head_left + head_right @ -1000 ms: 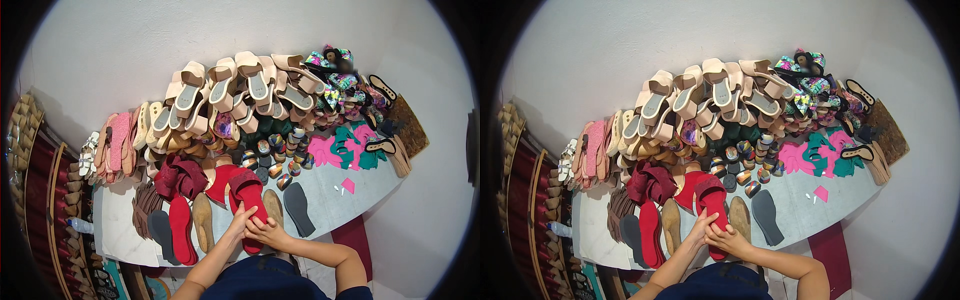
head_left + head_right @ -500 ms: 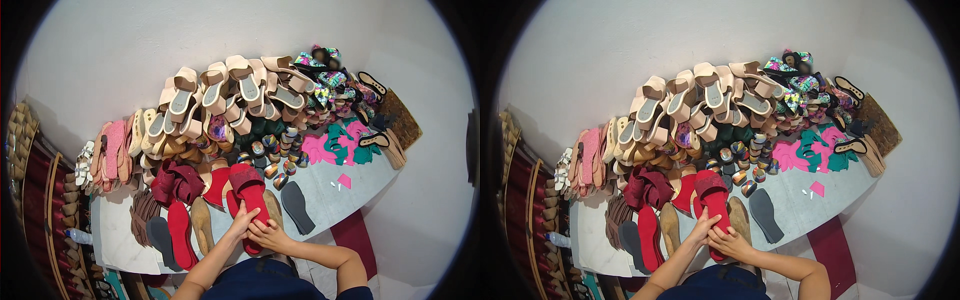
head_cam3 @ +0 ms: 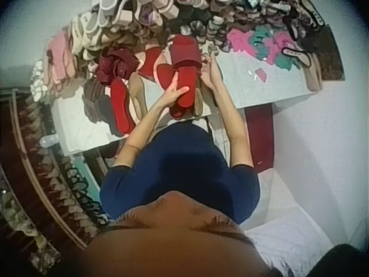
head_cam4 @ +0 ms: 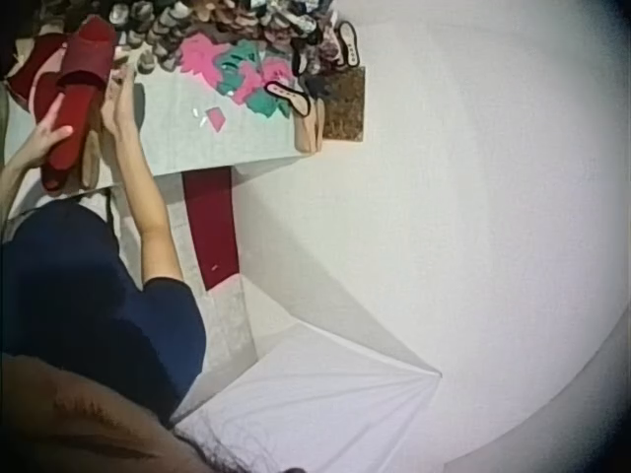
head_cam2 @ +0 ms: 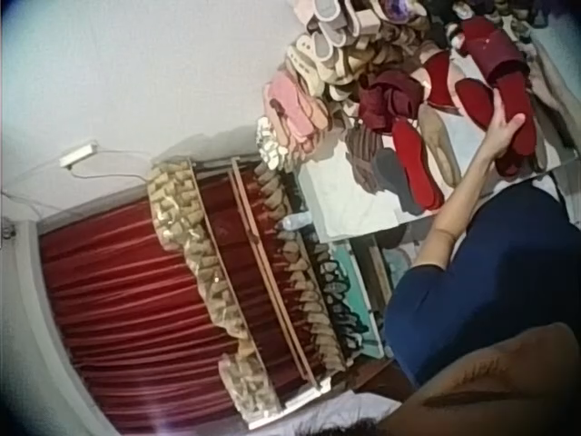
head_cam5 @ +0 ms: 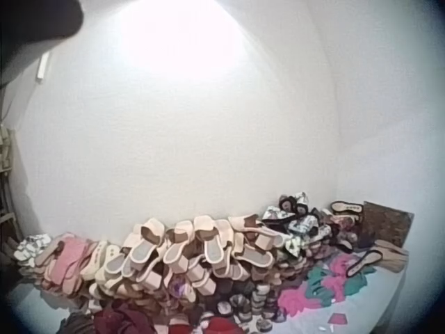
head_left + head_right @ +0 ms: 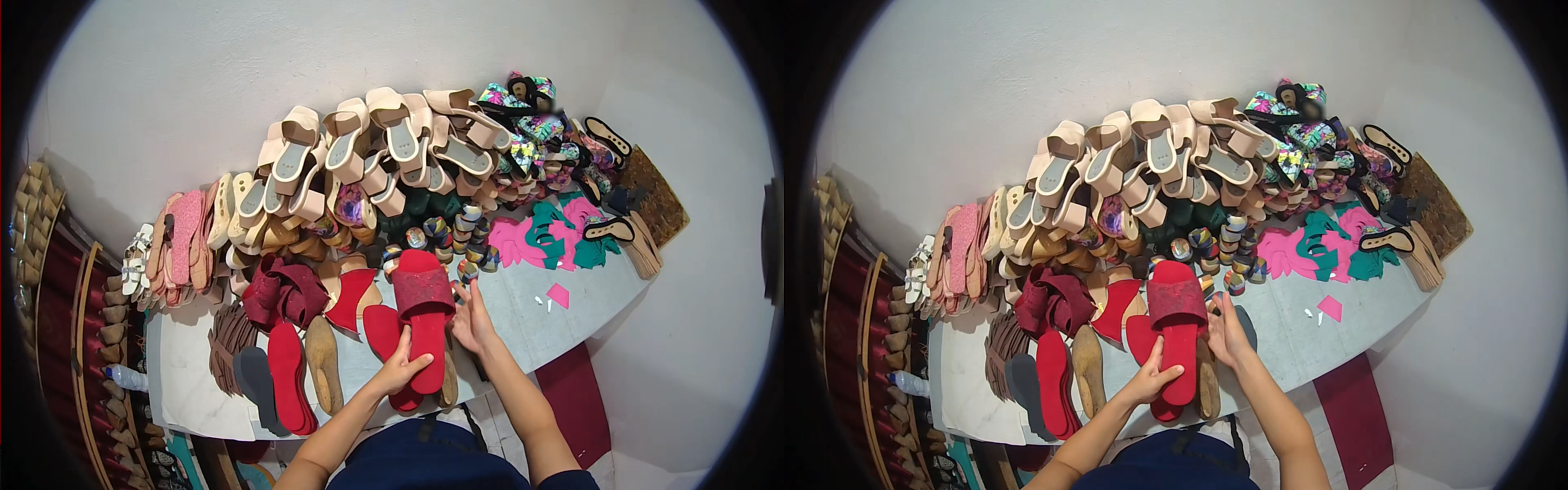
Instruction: Assembling a shoe by placing the upper onto a last and aligning the sole.
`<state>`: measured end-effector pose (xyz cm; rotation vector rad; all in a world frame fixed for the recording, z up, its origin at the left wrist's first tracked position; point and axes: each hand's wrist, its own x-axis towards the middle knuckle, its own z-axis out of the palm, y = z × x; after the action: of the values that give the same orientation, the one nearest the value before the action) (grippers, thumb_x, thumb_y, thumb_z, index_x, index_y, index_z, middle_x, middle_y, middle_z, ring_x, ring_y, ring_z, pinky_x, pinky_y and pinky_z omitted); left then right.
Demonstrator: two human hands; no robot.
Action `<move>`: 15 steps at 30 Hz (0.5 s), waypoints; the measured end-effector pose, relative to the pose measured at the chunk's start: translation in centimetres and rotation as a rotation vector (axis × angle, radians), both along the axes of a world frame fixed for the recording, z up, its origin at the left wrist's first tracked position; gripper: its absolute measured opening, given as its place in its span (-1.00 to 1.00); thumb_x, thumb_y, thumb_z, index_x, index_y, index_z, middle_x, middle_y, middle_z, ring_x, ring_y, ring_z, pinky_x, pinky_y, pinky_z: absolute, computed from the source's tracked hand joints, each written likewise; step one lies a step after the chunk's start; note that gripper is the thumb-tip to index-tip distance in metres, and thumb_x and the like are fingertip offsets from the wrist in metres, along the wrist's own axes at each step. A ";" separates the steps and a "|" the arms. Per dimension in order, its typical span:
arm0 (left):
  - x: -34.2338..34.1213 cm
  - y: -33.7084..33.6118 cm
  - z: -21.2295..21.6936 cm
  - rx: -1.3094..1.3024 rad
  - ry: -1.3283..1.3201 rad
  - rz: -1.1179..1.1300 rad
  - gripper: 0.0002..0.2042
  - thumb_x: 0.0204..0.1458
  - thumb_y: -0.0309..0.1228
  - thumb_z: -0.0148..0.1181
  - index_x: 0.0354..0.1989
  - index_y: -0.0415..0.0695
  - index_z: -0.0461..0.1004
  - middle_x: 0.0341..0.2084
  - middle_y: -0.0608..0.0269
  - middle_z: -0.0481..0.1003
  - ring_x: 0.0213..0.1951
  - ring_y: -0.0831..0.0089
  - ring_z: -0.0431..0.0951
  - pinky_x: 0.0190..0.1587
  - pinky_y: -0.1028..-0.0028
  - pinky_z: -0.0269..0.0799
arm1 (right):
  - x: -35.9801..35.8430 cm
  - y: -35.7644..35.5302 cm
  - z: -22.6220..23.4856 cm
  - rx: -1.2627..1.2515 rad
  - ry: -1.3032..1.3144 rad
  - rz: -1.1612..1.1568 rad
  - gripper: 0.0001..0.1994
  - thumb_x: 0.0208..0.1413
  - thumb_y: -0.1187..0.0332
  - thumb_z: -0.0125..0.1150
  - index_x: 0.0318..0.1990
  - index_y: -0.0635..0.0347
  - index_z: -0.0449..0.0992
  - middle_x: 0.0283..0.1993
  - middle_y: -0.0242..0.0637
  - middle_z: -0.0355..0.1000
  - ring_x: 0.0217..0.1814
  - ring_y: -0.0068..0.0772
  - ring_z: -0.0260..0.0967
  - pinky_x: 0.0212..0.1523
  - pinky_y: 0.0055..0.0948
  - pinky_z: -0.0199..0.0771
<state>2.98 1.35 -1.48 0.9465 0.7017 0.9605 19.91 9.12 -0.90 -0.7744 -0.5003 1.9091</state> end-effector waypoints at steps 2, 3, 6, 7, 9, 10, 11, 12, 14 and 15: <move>0.4 -0.3 0.6 0.030 0.006 -0.040 -0.16 -0.01 -0.45 0.04 0.17 -0.28 -0.58 0.21 0.02 -0.29 0.23 0.39 -0.22 0.20 0.48 -0.27 | 0.4 1.5 0.5 0.014 0.179 0.088 -0.27 0.02 -0.10 -0.09 0.19 0.19 -0.14 0.11 -0.03 0.13 0.14 -0.25 0.12 0.08 -0.31 0.16; 0.5 -0.6 0.6 0.046 0.094 -0.061 -0.16 -0.01 -0.44 0.04 0.16 -0.30 -0.58 0.21 0.00 -0.31 0.23 0.38 -0.24 0.20 0.48 -0.27 | 0.3 1.9 1.1 0.052 0.235 0.124 -0.31 0.00 -0.06 -0.04 0.16 0.21 -0.05 0.07 -0.05 0.18 0.08 -0.26 0.19 0.06 -0.28 0.20; 0.9 -0.8 1.2 0.043 0.182 -0.078 -0.16 -0.01 -0.41 0.04 0.15 -0.36 -0.57 0.21 -0.05 -0.34 0.24 0.35 -0.28 0.20 0.48 -0.28 | 0.7 2.3 2.6 0.032 0.253 0.187 -0.47 -0.01 0.14 0.10 0.04 0.26 0.17 -0.03 -0.13 0.28 -0.04 -0.34 0.30 0.00 -0.35 0.30; 1.1 -0.9 0.8 0.044 0.152 -0.080 -0.16 -0.01 -0.41 0.04 0.15 -0.35 -0.56 0.21 -0.04 -0.34 0.24 0.35 -0.28 0.20 0.48 -0.28 | 0.6 2.5 2.9 0.057 0.173 0.171 -0.52 -0.01 0.21 0.10 0.02 0.27 0.19 -0.05 -0.15 0.30 -0.05 -0.36 0.31 -0.02 -0.37 0.32; 1.4 -0.9 1.2 0.047 0.123 -0.077 -0.17 -0.01 -0.41 0.04 0.16 -0.34 -0.55 0.21 -0.03 -0.34 0.24 0.36 -0.27 0.20 0.49 -0.29 | 0.7 2.8 3.6 0.084 0.093 0.160 -0.57 -0.01 0.29 0.11 0.00 0.27 0.21 -0.07 -0.17 0.31 -0.07 -0.39 0.32 -0.04 -0.40 0.34; 1.6 -0.9 1.7 0.042 0.127 -0.086 -0.17 -0.01 -0.41 0.04 0.16 -0.33 -0.55 0.21 -0.03 -0.34 0.24 0.36 -0.27 0.20 0.48 -0.28 | 0.8 2.9 4.0 0.076 0.091 0.161 -0.60 -0.01 0.32 0.10 -0.02 0.28 0.23 -0.09 -0.18 0.33 -0.09 -0.41 0.33 -0.06 -0.42 0.35; 1.7 -0.9 2.1 0.036 0.131 -0.096 -0.17 -0.01 -0.40 0.04 0.17 -0.31 -0.55 0.21 -0.02 -0.35 0.24 0.36 -0.27 0.20 0.48 -0.28 | 0.9 3.0 4.4 0.067 0.089 0.160 -0.63 0.00 0.36 0.09 -0.04 0.28 0.24 -0.12 -0.20 0.34 -0.11 -0.44 0.33 -0.08 -0.44 0.37; 1.7 -0.8 2.2 0.036 0.132 -0.092 -0.17 -0.01 -0.40 0.04 0.17 -0.31 -0.55 0.21 -0.02 -0.35 0.24 0.36 -0.27 0.20 0.48 -0.28 | 0.9 3.1 4.9 0.067 0.089 0.164 -0.63 0.00 0.36 0.09 -0.04 0.28 0.24 -0.12 -0.20 0.34 -0.11 -0.44 0.33 -0.08 -0.44 0.37; 1.7 -0.8 2.4 0.032 0.199 -0.093 -0.17 -0.01 -0.42 0.04 0.17 -0.29 -0.55 0.21 0.00 -0.34 0.23 0.36 -0.25 0.20 0.48 -0.26 | 0.7 3.3 5.7 0.074 -0.028 0.187 -0.65 -0.01 0.37 0.10 -0.07 0.31 0.27 -0.18 -0.22 0.37 -0.18 -0.48 0.36 -0.14 -0.47 0.39; 1.8 -0.8 2.2 0.033 0.199 -0.091 -0.17 -0.01 -0.42 0.04 0.17 -0.29 -0.55 0.21 0.00 -0.34 0.23 0.36 -0.25 0.20 0.48 -0.26 | 0.6 3.4 5.6 0.075 -0.028 0.189 -0.65 -0.01 0.37 0.10 -0.07 0.31 0.27 -0.18 -0.22 0.37 -0.18 -0.48 0.36 -0.14 -0.47 0.39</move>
<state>4.79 0.58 0.73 1.1045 0.8045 0.8063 20.47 12.48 4.72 -0.7274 -0.6788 2.0423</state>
